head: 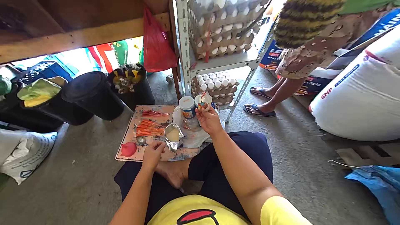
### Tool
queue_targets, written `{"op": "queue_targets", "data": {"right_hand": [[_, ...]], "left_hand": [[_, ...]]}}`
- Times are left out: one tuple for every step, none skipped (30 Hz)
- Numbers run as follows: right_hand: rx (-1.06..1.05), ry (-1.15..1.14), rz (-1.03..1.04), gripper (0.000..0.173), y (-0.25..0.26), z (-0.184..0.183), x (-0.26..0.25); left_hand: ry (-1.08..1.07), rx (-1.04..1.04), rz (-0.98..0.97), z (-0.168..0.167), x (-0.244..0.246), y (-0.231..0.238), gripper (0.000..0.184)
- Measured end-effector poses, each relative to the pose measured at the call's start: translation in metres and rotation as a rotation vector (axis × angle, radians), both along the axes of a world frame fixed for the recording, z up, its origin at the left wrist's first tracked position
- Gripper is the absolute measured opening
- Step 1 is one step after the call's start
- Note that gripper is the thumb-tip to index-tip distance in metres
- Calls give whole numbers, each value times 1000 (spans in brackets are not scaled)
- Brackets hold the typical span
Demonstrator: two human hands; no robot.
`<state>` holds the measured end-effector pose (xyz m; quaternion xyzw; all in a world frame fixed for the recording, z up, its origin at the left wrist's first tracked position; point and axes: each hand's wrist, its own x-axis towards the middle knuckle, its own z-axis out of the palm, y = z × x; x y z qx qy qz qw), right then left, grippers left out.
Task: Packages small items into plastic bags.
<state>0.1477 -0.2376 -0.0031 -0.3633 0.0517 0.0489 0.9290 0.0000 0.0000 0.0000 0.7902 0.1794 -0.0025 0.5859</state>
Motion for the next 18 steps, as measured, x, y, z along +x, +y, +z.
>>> {"op": "queue_targets", "data": {"right_hand": [[11, -18, 13, 20, -3, 2, -2], [9, -63, 19, 22, -4, 3, -2], [-14, -126, 17, 24, -4, 2, -2], [-68, -201, 10, 26, -4, 1, -2], [-155, -275, 3, 27, -5, -1, -2], [-252, -332, -12, 28, -6, -1, -3], [-352, -375, -30, 28, -7, -1, -4], [-428, -416, -36, 30, -9, 0, -5], [-478, -458, -32, 31, -11, 1, -5], [-510, -497, -17, 32, -13, 3, -6], [-526, -534, 1, 32, -16, 5, -7], [-535, -555, 15, 33, -18, 7, -8], [-533, -561, 23, 33, -19, 9, -8], [-522, -558, 26, 34, -21, 11, -8], [-502, -551, 24, 34, -22, 13, -7], [-471, -537, 22, 34, -23, 14, -6], [-434, -520, 12, 34, -24, 15, -3], [-398, -493, -8, 32, -25, 17, -1]], "left_hand": [[-43, 8, -47, 20, 11, -10, 17], [-81, 21, -101, 40, 22, -19, 18], [-118, 35, -148, 56, 33, -29, 18], [-154, 42, -182, 68, 44, -39, 19], [-189, 32, -200, 76, 54, -49, 22], [-227, 2, -208, 80, 63, -58, 29], [-248, -41, -199, 81, 71, -67, 38], [-248, -77, -181, 82, 78, -75, 47], [-242, -114, -155, 80, 83, -82, 56], [-236, -152, -116, 77, 87, -88, 63], [-237, -194, -71, 73, 90, -92, 69], [-250, -227, -25, 69, 93, -95, 67], [-276, -257, 14, 65, 95, -97, 58], [-306, -300, 38, 62, 96, -97, 48], [-333, -350, 48, 60, 98, -97, 42], [-347, -395, 56, 59, 99, -96, 40], [-348, -427, 62, 58, 100, -95, 39], [-343, -432, 60, 56, 101, -93, 37]]}}
